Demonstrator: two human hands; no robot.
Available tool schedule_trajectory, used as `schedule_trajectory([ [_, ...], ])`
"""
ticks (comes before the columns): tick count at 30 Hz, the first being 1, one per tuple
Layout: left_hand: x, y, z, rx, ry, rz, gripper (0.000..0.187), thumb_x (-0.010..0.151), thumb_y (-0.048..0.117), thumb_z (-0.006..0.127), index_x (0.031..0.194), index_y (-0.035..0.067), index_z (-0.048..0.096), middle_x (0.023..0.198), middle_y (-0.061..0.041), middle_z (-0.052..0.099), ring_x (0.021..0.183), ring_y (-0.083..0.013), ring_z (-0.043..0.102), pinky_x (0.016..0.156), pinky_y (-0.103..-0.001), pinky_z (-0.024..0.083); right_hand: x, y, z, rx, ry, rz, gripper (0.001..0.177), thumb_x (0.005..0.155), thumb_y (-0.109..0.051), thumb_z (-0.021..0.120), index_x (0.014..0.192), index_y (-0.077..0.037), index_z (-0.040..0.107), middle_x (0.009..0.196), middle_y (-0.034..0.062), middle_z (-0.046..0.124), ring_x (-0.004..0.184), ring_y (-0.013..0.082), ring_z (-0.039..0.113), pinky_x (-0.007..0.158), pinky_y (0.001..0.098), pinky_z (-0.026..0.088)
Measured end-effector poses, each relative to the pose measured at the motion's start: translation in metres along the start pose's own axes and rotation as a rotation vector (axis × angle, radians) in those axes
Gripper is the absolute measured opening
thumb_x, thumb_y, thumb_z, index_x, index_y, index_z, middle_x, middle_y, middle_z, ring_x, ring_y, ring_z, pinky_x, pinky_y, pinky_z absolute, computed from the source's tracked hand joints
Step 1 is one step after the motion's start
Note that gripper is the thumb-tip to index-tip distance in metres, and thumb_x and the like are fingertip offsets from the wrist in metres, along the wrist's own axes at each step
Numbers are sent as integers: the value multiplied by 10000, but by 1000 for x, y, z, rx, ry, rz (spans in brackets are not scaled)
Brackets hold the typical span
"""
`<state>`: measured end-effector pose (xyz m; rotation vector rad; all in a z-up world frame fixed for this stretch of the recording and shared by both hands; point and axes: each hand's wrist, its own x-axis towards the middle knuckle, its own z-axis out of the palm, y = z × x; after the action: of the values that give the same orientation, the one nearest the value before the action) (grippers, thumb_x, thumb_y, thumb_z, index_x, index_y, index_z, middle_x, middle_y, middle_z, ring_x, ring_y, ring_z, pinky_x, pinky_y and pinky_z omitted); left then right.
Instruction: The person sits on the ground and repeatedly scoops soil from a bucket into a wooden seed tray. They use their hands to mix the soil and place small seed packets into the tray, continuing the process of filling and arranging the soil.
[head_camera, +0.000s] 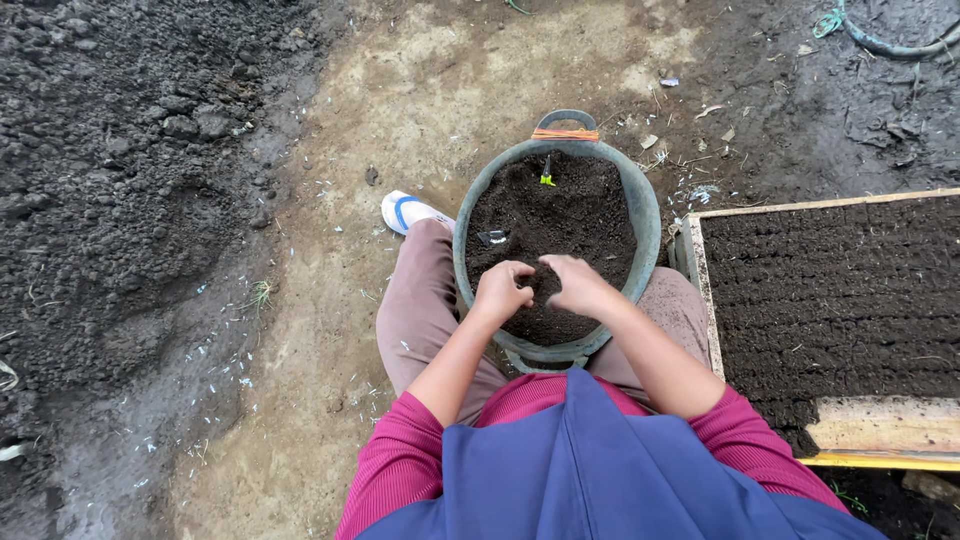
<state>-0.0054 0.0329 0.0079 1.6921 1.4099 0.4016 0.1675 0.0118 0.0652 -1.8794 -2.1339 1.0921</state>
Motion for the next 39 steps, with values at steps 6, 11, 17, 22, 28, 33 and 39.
schedule_trajectory([
  [6, -27, 17, -5, -17, 87, 55, 386, 688, -112, 548, 1043, -15, 434, 1069, -202, 404, 1060, -432, 520, 939, -439, 469, 16, 7, 47, 107, 156, -122, 408, 706, -212, 701, 1093, -134, 594, 1022, 89, 653, 1027, 302, 606, 907, 424, 482],
  [11, -8, -34, 21, -371, -155, -33, 607, 675, 63, 725, 1232, 40, 484, 1056, -166, 593, 960, -278, 579, 802, -366, 480, -7, -12, 16, 149, 147, -176, 330, 739, -205, 683, 1058, -143, 629, 994, 95, 673, 1003, 287, 621, 884, 426, 492],
  [17, -10, -53, 31, -853, -151, -67, 382, 651, -8, 768, 1010, 3, 638, 791, -92, 636, 675, -177, 671, 558, -219, 564, -16, 0, 8, 149, 291, -316, 273, 732, -285, 720, 986, -219, 644, 1002, 23, 625, 1011, 244, 594, 896, 383, 482],
  [22, -7, -65, 37, -845, -151, -63, 269, 686, -18, 740, 940, -10, 650, 736, -115, 646, 632, -190, 675, 515, -218, 561, 13, 30, 35, 221, 335, -404, 147, 831, -308, 641, 844, -165, 612, 888, 34, 557, 975, 245, 574, 883, 375, 467],
  [28, -3, -70, 44, -843, -108, -75, 446, 636, -5, 807, 1049, 2, 639, 833, -97, 624, 729, -149, 635, 624, -243, 576, 29, 104, 116, -487, -254, -12, 493, 727, -467, 707, 1175, -305, 581, 1257, 32, 489, 1135, 347, 483, 921, 427, 473],
  [33, 2, -80, 61, -714, -96, -82, 385, 617, 22, 821, 973, 39, 676, 780, -75, 636, 689, -122, 605, 577, -219, 558, 23, 81, 81, 698, -60, 253, 163, 824, -206, 554, 790, -64, 627, 637, 97, 591, 535, 202, 542, 432, 287, 407],
  [39, 9, -62, 72, -705, -115, -148, 487, 597, 46, 844, 1047, 116, 674, 833, -102, 649, 683, -166, 651, 598, -273, 605, 34, 31, 63, 876, 324, -11, 130, 916, -227, 529, 912, -182, 651, 854, 25, 636, 861, 144, 565, 810, 314, 449],
])
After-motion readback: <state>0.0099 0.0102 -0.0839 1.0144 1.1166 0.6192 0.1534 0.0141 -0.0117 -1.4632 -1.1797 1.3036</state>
